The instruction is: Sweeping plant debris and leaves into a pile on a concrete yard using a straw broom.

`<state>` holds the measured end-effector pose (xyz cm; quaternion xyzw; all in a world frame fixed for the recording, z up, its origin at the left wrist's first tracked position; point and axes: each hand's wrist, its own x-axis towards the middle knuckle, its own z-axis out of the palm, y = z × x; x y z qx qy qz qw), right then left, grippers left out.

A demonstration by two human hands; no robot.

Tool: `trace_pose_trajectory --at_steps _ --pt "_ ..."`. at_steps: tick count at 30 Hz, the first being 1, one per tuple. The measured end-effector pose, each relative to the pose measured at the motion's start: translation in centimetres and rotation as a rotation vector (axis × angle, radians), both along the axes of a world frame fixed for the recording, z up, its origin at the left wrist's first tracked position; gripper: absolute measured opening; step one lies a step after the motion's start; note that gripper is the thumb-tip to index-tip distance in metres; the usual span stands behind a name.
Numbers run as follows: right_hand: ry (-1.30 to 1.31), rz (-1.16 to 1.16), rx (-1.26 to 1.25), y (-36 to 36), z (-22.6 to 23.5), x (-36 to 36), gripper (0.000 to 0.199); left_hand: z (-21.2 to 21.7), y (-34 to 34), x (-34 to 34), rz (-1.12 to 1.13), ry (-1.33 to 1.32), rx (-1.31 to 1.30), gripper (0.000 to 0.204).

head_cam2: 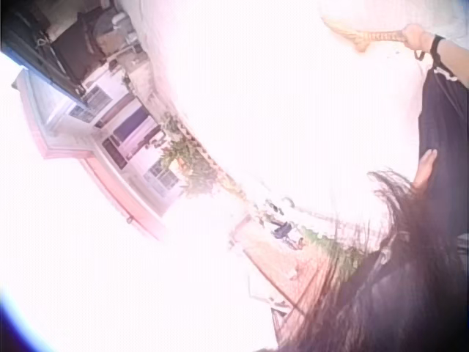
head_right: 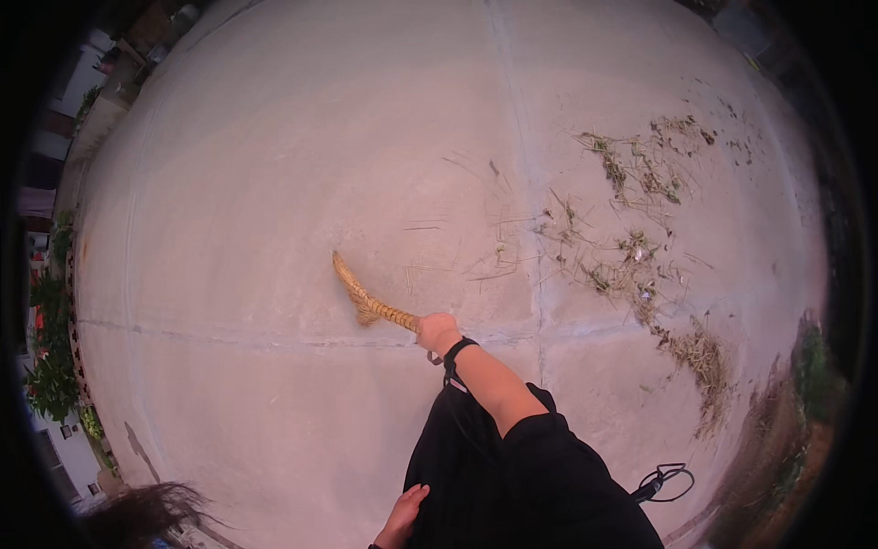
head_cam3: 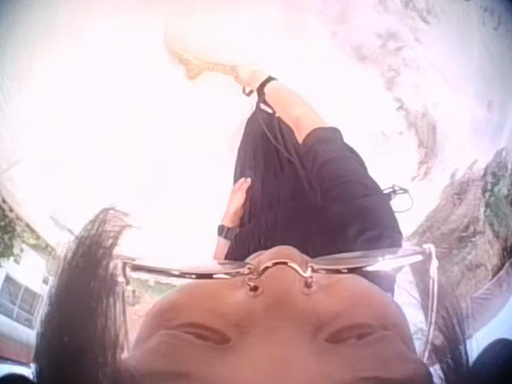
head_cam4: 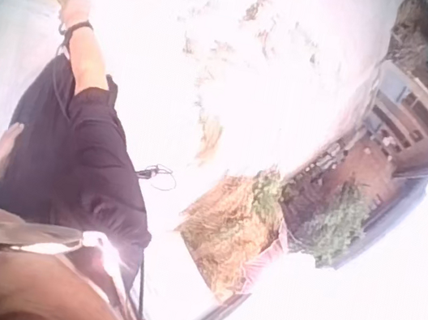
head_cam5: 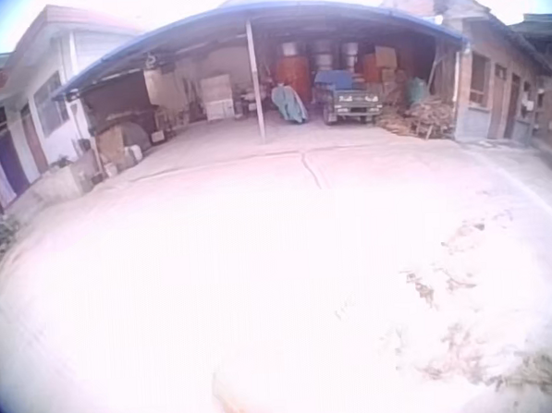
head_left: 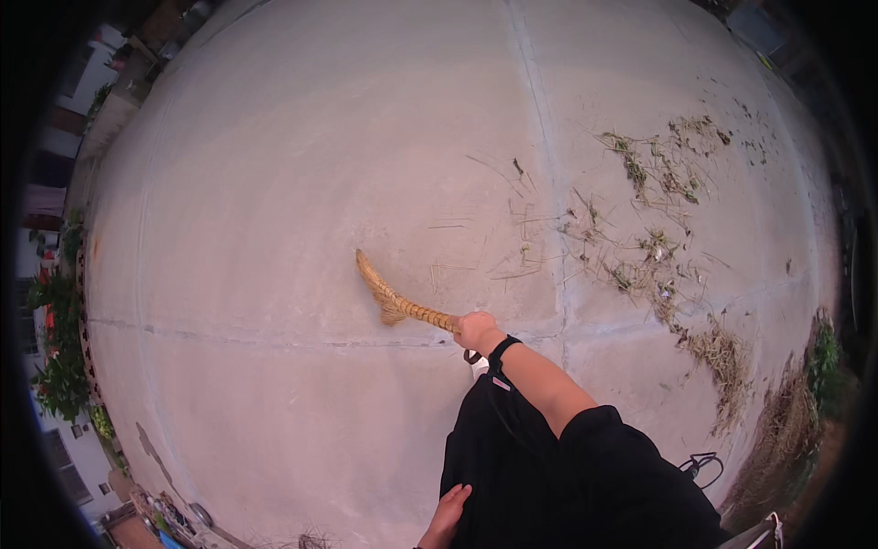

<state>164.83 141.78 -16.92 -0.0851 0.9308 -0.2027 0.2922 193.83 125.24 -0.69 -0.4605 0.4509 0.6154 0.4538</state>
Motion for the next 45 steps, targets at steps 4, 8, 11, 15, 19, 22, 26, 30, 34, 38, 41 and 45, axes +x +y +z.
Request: trace_pose_trajectory --at_steps 4,8,11,15,19,22,26,30,34,38,41,45 --pt "-0.177 -0.168 0.064 6.4 -0.8 -0.6 0.037 -3.4 1.7 -2.1 -0.124 -0.077 -0.110 0.032" --pt "-0.221 -0.342 0.127 19.0 -0.9 5.9 0.039 -4.9 3.2 -5.0 -0.253 -0.071 -0.112 0.033" --pt "-0.249 -0.484 0.251 28.3 1.6 12.0 0.041 -5.2 4.0 -5.4 -0.299 -0.081 -0.140 0.034" --pt "-0.443 -0.841 0.508 42.0 5.5 20.3 0.040 -5.2 5.6 -3.8 -0.339 -0.097 -0.193 0.035" --pt "-0.217 -0.962 0.852 49.2 6.0 25.6 0.020 -5.1 6.1 -1.7 -0.436 -0.112 -0.211 0.035" --pt "-0.240 -0.941 0.846 50.9 7.9 27.8 0.024 -4.4 5.9 2.4 -0.498 -0.076 -0.230 0.037" --pt "-0.345 -1.066 0.568 49.8 15.5 32.1 0.041 -10.1 2.4 11.3 -0.503 0.336 0.118 0.032" --pt "-0.217 -0.860 0.437 45.2 16.5 40.6 0.063 -2.2 11.6 4.6 -0.294 0.053 0.099 0.025" --pt "-0.299 -0.566 0.080 37.9 13.0 37.8 0.063 -1.8 14.0 6.9 -0.213 -0.020 0.039 0.025" --pt "-0.198 -0.184 -0.045 29.5 4.5 33.3 0.043 2.2 16.1 6.4 -0.168 -0.030 0.177 0.030" --pt "-0.103 -0.021 -0.055 20.2 0.1 29.5 0.037 2.8 16.7 8.5 -0.126 -0.053 0.069 0.035" --pt "-0.118 0.073 -0.100 11.4 -2.7 26.2 0.024 3.7 17.2 9.6 -0.127 -0.090 -0.048 0.024"
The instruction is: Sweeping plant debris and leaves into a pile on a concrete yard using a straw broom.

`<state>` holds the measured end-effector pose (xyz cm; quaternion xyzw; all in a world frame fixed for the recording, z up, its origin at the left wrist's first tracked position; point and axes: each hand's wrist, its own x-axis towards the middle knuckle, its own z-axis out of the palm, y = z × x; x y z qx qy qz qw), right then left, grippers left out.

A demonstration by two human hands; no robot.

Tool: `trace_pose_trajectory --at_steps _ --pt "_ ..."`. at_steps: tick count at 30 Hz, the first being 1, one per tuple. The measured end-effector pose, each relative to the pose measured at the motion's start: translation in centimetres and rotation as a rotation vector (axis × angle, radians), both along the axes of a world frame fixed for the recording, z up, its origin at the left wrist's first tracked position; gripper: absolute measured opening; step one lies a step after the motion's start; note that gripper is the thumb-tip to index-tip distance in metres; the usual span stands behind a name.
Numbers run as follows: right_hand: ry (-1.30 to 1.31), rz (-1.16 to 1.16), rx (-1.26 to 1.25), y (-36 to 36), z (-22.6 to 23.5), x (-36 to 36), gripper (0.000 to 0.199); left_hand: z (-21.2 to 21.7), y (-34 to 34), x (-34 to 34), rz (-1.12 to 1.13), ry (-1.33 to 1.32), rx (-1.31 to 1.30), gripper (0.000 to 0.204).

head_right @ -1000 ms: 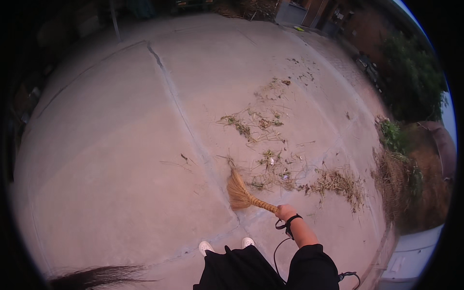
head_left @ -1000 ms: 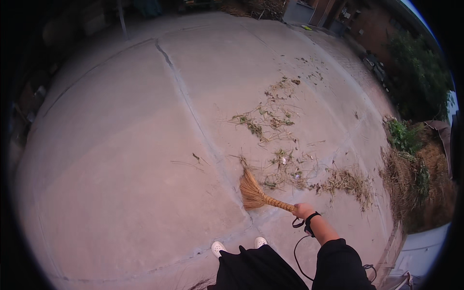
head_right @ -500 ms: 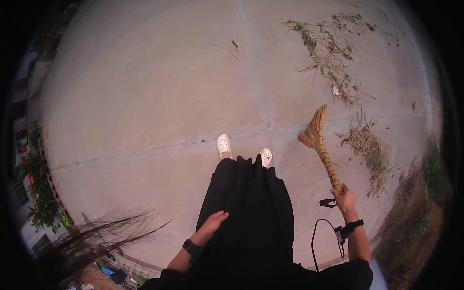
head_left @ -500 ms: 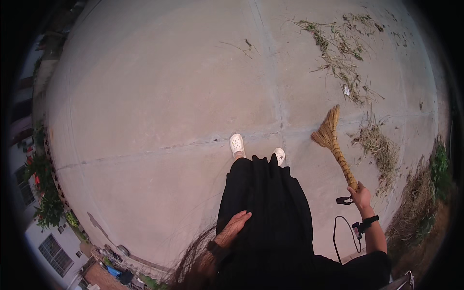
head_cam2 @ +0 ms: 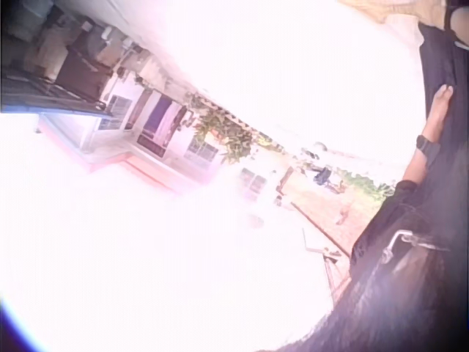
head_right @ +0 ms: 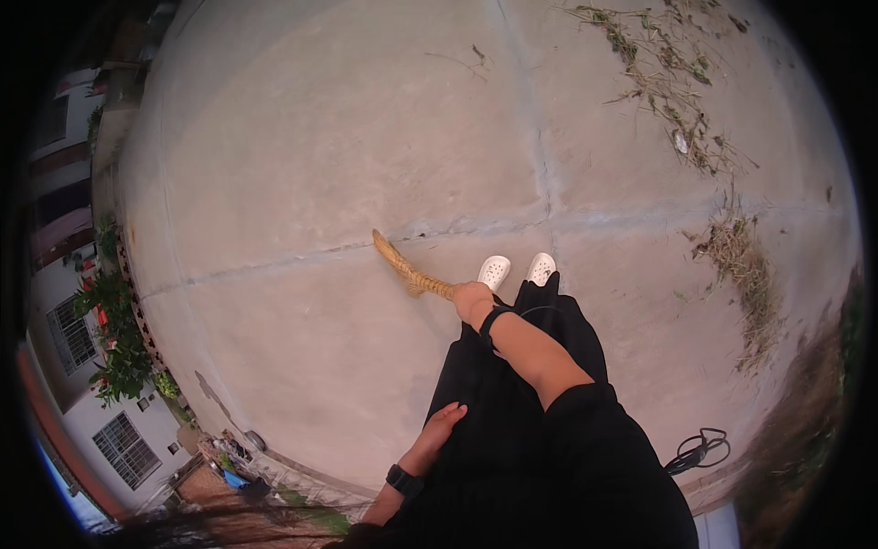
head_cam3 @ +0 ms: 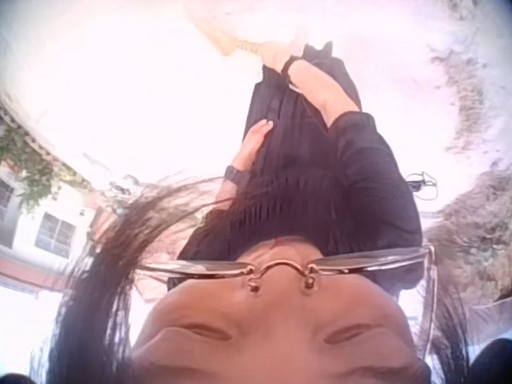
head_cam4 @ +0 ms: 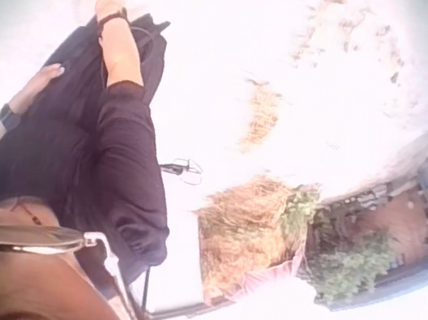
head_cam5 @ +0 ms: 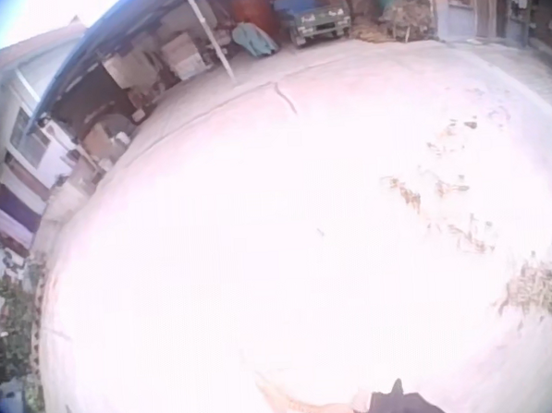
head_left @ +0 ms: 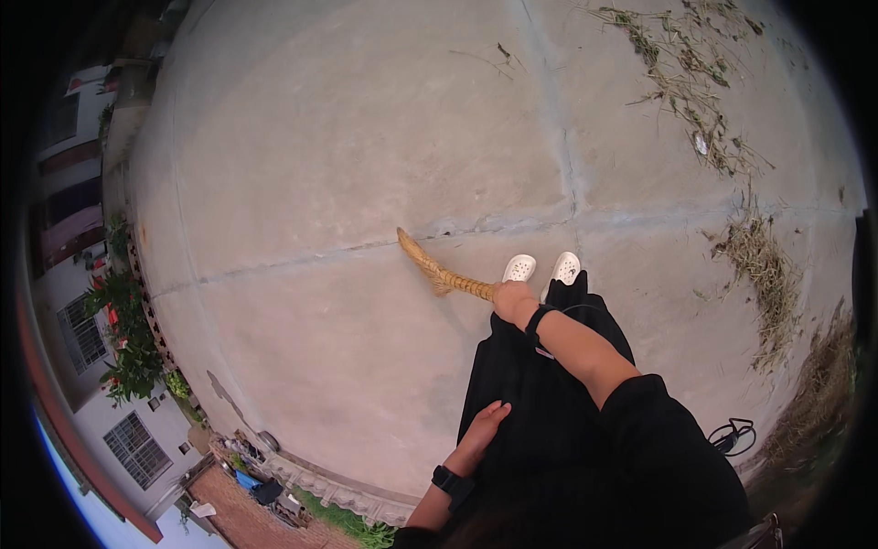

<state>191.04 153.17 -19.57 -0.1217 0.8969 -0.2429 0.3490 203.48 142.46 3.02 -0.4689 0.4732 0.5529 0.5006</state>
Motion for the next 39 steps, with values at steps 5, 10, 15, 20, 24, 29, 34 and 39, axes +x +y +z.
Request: trace_pose_trajectory --at_steps 5,10,15,20,24,29,34,39 --pt "-0.003 0.121 0.152 4.0 -2.1 0.3 0.020 -0.3 -0.7 0.7 0.063 0.000 0.055 0.024" --pt "-0.136 -0.102 0.288 19.9 3.6 1.8 0.041 -0.1 -1.2 0.5 0.136 -0.015 0.077 0.025" --pt "-0.250 -0.461 0.565 35.2 8.7 9.6 0.043 -1.5 -0.9 0.3 0.052 0.015 0.131 0.031" --pt "-0.298 -0.617 0.828 44.3 9.4 15.0 0.033 -2.1 0.1 -1.2 -0.048 0.099 0.165 0.026" --pt "-0.351 -0.843 0.924 44.8 13.6 13.3 0.023 -1.0 1.5 -3.8 -0.035 0.124 0.167 0.023" --pt "-0.192 -0.939 0.793 48.8 17.8 20.3 0.049 -1.4 3.6 -7.8 -0.093 0.168 0.233 0.024" --pt "0.056 -0.855 0.393 41.7 16.7 12.9 0.049 -2.8 5.2 -12.3 -0.139 0.155 0.317 0.024" --pt "0.163 -0.550 0.226 30.2 12.5 -2.7 0.056 -4.8 5.3 -19.6 -0.203 0.137 0.407 0.023"
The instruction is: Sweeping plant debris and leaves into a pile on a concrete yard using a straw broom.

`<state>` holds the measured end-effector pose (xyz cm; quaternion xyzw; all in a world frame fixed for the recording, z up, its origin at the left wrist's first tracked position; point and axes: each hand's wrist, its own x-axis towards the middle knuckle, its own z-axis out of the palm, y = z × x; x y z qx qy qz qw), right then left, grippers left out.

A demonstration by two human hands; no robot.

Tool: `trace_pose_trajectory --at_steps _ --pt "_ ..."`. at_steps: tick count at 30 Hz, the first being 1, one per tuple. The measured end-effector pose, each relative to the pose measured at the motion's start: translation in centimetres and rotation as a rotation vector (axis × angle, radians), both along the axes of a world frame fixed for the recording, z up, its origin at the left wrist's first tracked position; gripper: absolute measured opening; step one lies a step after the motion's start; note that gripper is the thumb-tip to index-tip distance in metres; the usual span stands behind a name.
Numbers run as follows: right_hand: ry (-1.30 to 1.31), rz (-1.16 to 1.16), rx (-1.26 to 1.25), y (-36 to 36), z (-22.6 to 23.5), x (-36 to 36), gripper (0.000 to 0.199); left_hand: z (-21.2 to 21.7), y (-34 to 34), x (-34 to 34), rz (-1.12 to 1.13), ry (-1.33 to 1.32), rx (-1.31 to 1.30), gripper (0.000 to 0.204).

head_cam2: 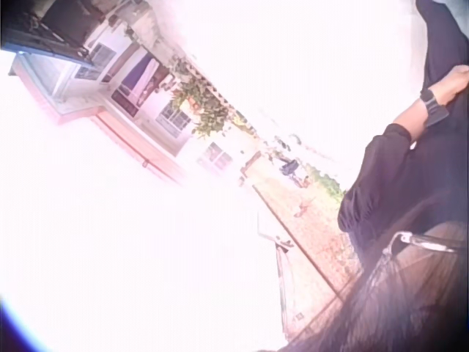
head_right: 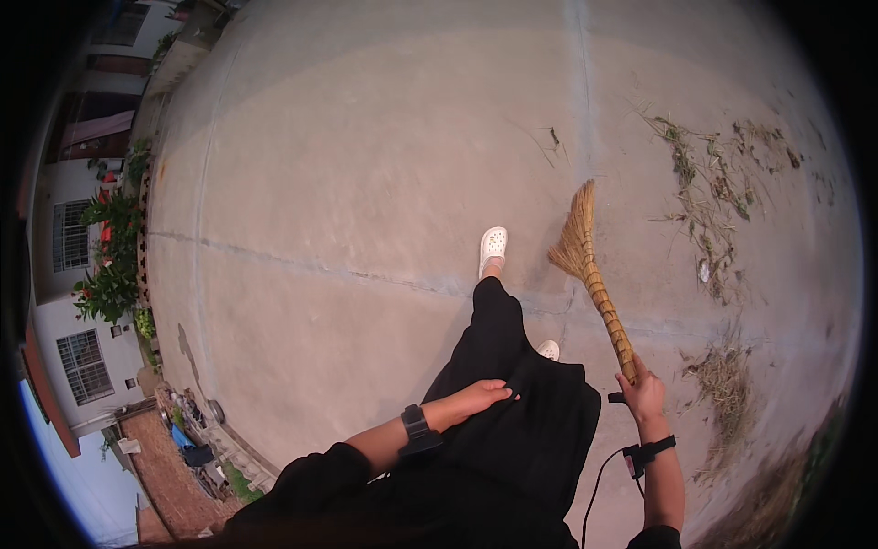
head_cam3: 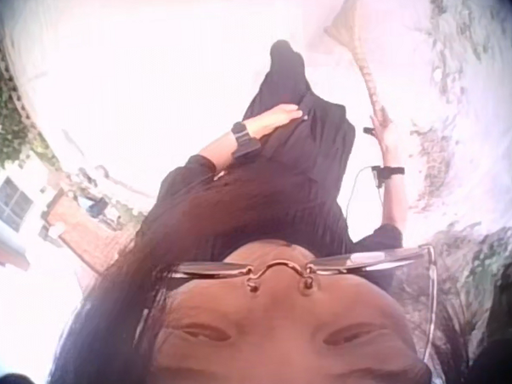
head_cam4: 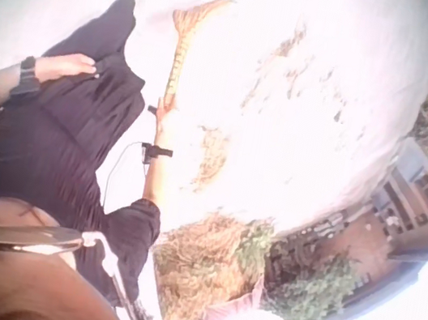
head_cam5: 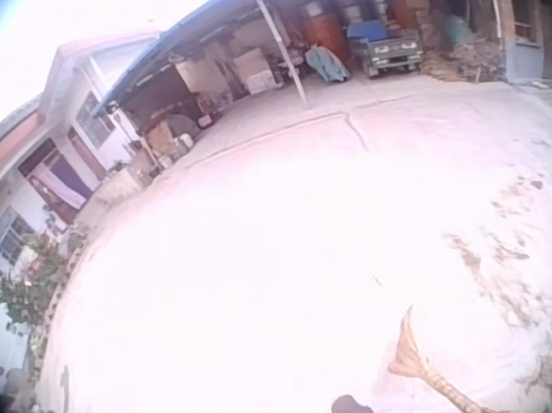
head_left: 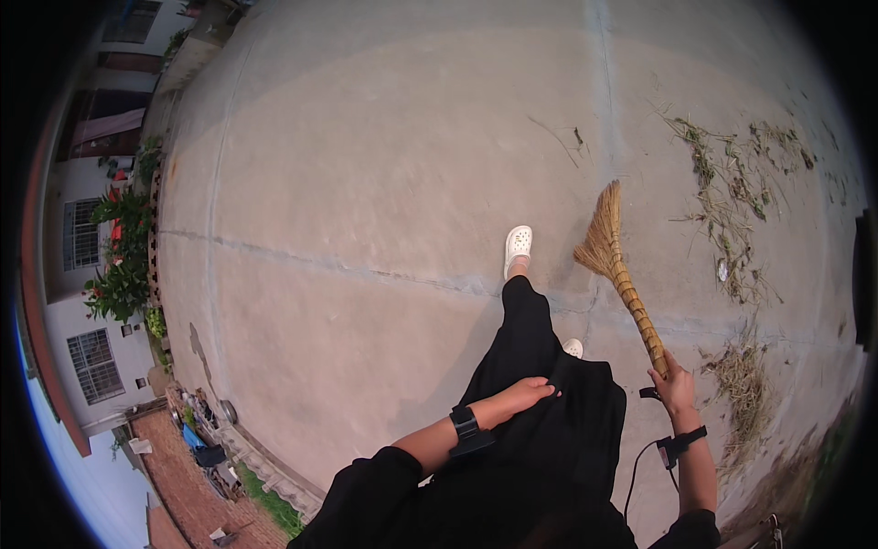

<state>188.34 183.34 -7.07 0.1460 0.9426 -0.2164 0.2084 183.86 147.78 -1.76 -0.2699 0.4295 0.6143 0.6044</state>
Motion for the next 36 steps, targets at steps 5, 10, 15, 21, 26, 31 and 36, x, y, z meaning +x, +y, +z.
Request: trace_pose_trajectory --at_steps 5,10,15,21,26,31,36 --pt "0.025 0.353 -0.171 -15.9 -3.4 -17.2 0.057 -0.5 -4.4 -7.5 -0.074 0.045 -0.086 0.023" --pt "0.003 0.613 -0.309 -32.0 -8.6 -30.2 0.047 0.0 -11.4 -11.1 0.201 -0.046 -0.129 0.027" --pt "-0.073 0.858 -0.298 -47.5 -12.3 -39.7 0.036 -2.0 -15.3 -10.6 0.288 -0.076 -0.249 0.027" --pt "-0.222 0.839 -0.153 -47.9 -15.7 -46.1 0.030 0.8 -16.8 -15.7 0.510 -0.406 -0.295 0.028" --pt "-0.278 0.586 -0.068 -33.8 -13.4 -48.8 0.036 -4.8 -18.9 -9.2 0.551 -0.193 -0.209 0.027" --pt "-0.298 0.192 0.101 -15.7 -8.8 -45.5 0.043 -4.2 -19.6 -12.9 0.586 -0.297 -0.150 0.028" --pt "-0.344 -0.079 0.329 -1.4 -4.6 -38.5 0.042 -2.6 -18.4 -16.6 0.346 -0.162 -0.288 0.044"
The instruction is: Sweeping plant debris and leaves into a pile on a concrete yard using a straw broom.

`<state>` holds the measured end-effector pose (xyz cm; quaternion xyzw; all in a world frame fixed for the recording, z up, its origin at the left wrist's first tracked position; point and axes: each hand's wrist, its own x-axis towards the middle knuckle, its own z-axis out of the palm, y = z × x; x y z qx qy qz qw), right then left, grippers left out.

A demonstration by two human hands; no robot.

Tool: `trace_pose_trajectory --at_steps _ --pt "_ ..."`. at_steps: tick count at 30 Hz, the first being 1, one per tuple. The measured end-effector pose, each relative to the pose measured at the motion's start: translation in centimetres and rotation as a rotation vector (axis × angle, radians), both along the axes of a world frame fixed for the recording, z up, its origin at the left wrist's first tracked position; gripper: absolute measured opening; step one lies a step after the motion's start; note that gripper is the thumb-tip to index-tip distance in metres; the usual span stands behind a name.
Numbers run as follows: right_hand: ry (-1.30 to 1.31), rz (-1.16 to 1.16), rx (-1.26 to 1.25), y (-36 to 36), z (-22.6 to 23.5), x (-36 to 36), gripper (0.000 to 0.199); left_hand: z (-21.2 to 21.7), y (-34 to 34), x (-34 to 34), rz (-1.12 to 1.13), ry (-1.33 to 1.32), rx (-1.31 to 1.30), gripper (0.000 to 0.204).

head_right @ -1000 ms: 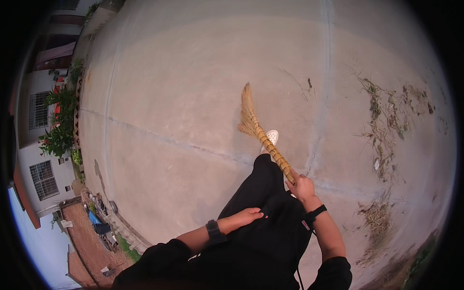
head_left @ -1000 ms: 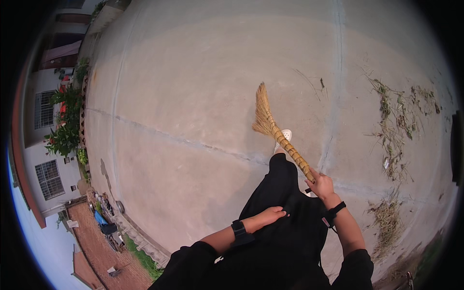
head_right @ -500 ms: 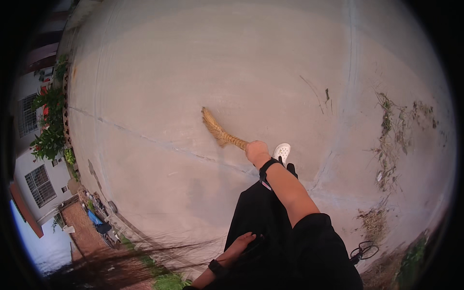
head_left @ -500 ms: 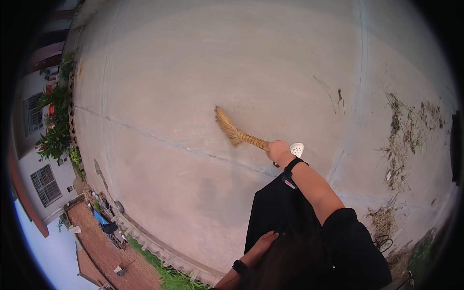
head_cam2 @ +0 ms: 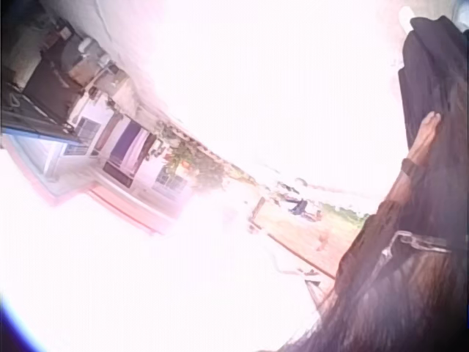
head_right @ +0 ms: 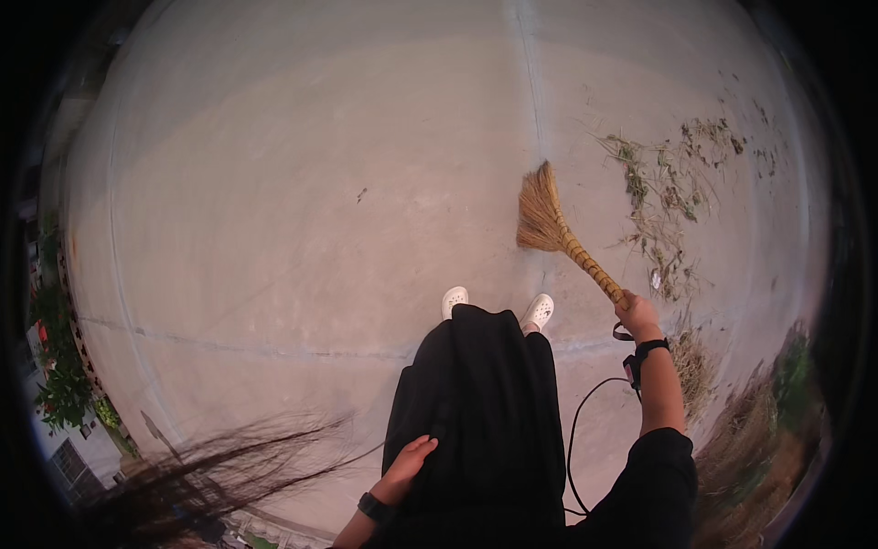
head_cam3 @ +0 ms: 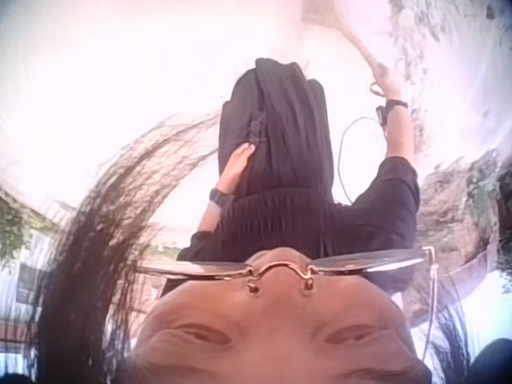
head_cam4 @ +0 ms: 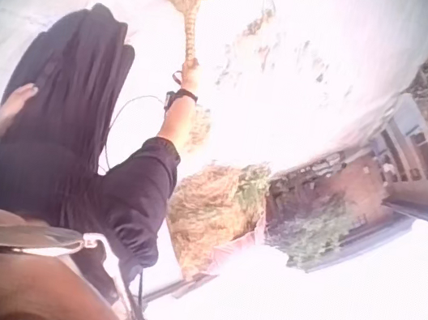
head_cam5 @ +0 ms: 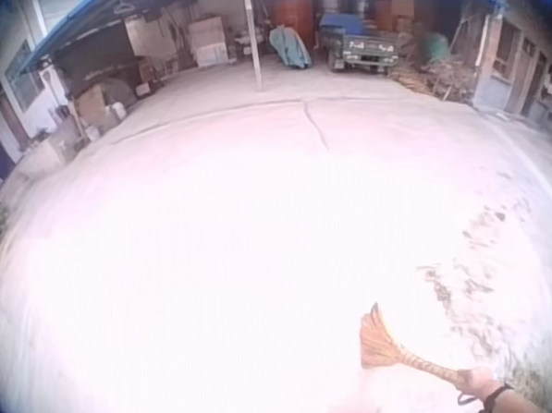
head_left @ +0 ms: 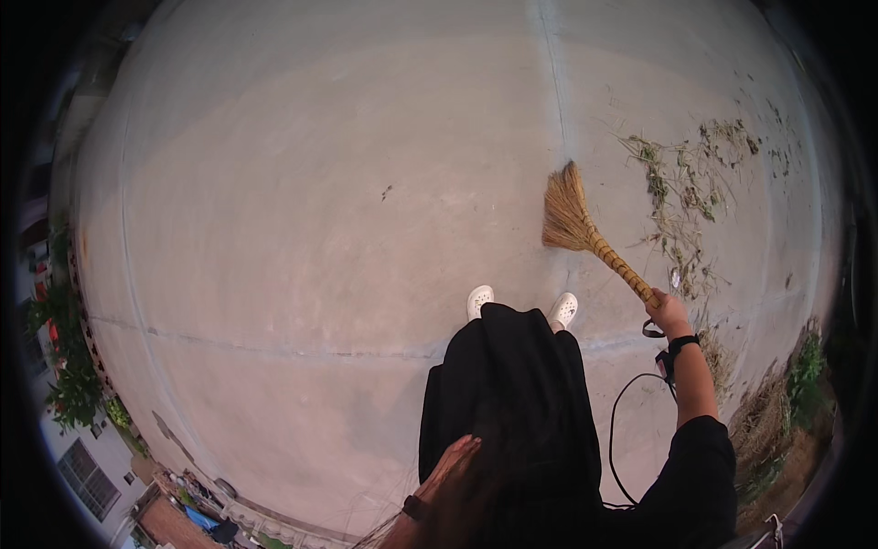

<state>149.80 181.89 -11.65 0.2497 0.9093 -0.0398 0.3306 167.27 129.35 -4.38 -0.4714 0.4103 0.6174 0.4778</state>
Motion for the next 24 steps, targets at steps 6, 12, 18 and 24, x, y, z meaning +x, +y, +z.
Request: trace_pose_trajectory --at_steps 6,12,18,24 --pt "-0.092 -0.071 0.309 9.4 1.4 5.9 0.028 4.8 6.6 -7.9 -0.249 -0.092 -0.010 0.052" --pt "0.136 -0.129 0.015 7.4 10.4 11.7 0.033 3.4 9.5 -4.2 -0.184 -0.071 -0.079 0.044" --pt "0.101 0.195 -0.492 -0.3 7.2 12.8 0.053 5.6 14.5 -5.5 -0.203 -0.042 0.020 0.027" --pt "0.155 0.681 -0.637 -13.9 -5.0 5.3 0.032 5.6 17.5 -3.2 -0.199 -0.061 -0.061 0.027"
